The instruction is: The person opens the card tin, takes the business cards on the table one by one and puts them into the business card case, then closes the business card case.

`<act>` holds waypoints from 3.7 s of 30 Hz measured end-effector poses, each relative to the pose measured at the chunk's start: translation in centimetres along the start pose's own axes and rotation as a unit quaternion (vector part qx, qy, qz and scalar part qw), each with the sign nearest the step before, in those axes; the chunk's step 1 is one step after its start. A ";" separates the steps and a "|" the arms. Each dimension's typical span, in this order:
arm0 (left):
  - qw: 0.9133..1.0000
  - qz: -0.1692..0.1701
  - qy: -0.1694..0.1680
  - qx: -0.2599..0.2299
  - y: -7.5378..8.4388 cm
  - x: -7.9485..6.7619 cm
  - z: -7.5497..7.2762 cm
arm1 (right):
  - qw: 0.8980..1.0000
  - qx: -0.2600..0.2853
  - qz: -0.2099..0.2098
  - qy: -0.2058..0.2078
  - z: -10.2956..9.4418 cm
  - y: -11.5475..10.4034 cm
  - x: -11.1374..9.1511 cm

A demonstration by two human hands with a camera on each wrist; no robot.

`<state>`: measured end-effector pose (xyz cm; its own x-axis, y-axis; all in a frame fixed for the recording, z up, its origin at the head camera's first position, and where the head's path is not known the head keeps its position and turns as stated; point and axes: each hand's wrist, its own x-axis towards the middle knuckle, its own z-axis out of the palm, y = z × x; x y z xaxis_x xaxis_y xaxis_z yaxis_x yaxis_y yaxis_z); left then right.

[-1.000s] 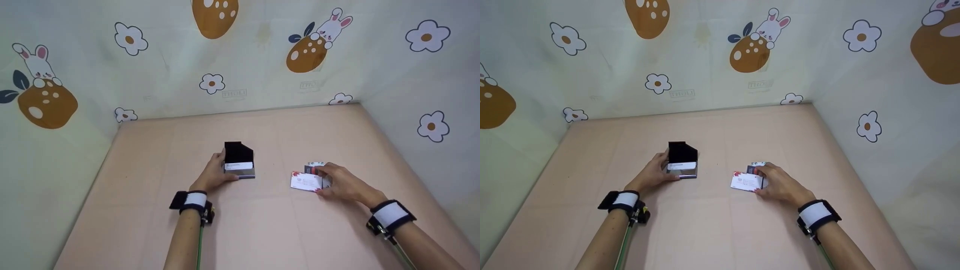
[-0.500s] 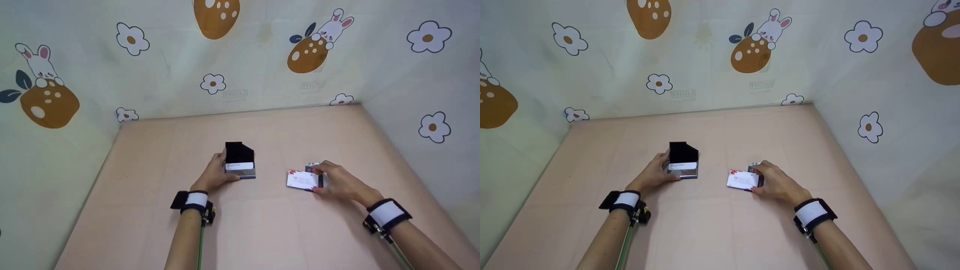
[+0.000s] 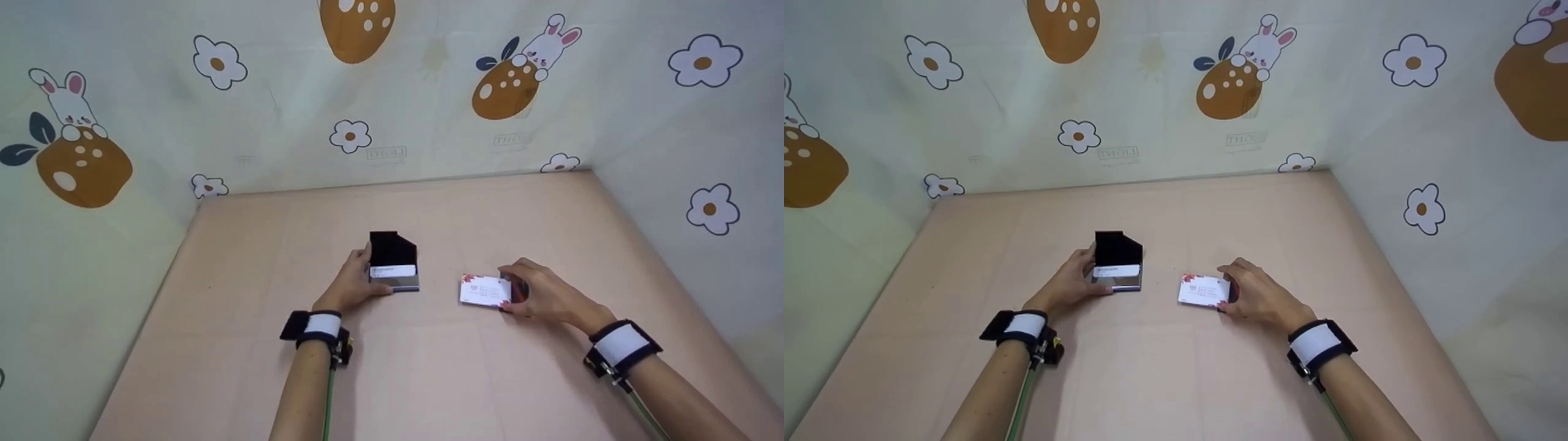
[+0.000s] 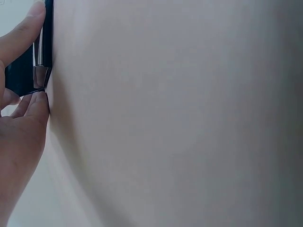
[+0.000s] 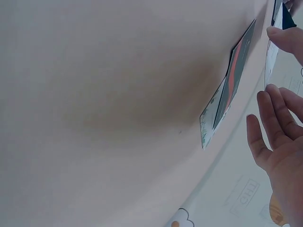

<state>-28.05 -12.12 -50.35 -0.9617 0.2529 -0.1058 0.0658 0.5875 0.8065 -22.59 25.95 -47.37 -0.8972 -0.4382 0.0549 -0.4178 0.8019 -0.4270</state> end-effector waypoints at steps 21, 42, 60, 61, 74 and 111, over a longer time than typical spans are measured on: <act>1.000 -0.007 0.000 0.014 0.2 0.1 0.0 | 1.000 0.013 -0.011 -0.013 0.2 -1.4 2.3; 1.000 -0.016 -0.007 0.006 0.0 0.0 0.1 | 0.996 0.023 -0.081 0.012 1.5 -3.4 5.2; 1.000 -0.006 -0.001 0.002 -0.2 -0.2 0.0 | 0.995 0.020 -0.100 0.010 2.5 -5.8 7.7; 1.000 -0.003 0.000 0.006 -0.1 -0.2 0.0 | 0.995 0.018 -0.101 0.010 2.5 -5.9 7.9; 1.000 0.003 0.001 0.007 -0.1 -0.3 -0.1 | 0.993 0.016 -0.114 0.012 3.4 -7.2 10.4; 1.000 -0.025 -0.006 0.001 0.3 0.0 0.1 | 0.998 0.014 -0.052 -0.019 5.0 -9.5 13.8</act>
<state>-27.97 -11.91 -50.15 -0.9607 0.2318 -0.1530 0.0181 0.6019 0.7984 -30.29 10.23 -47.06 -0.8426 -0.5344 0.0669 -0.5045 0.7395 -0.4457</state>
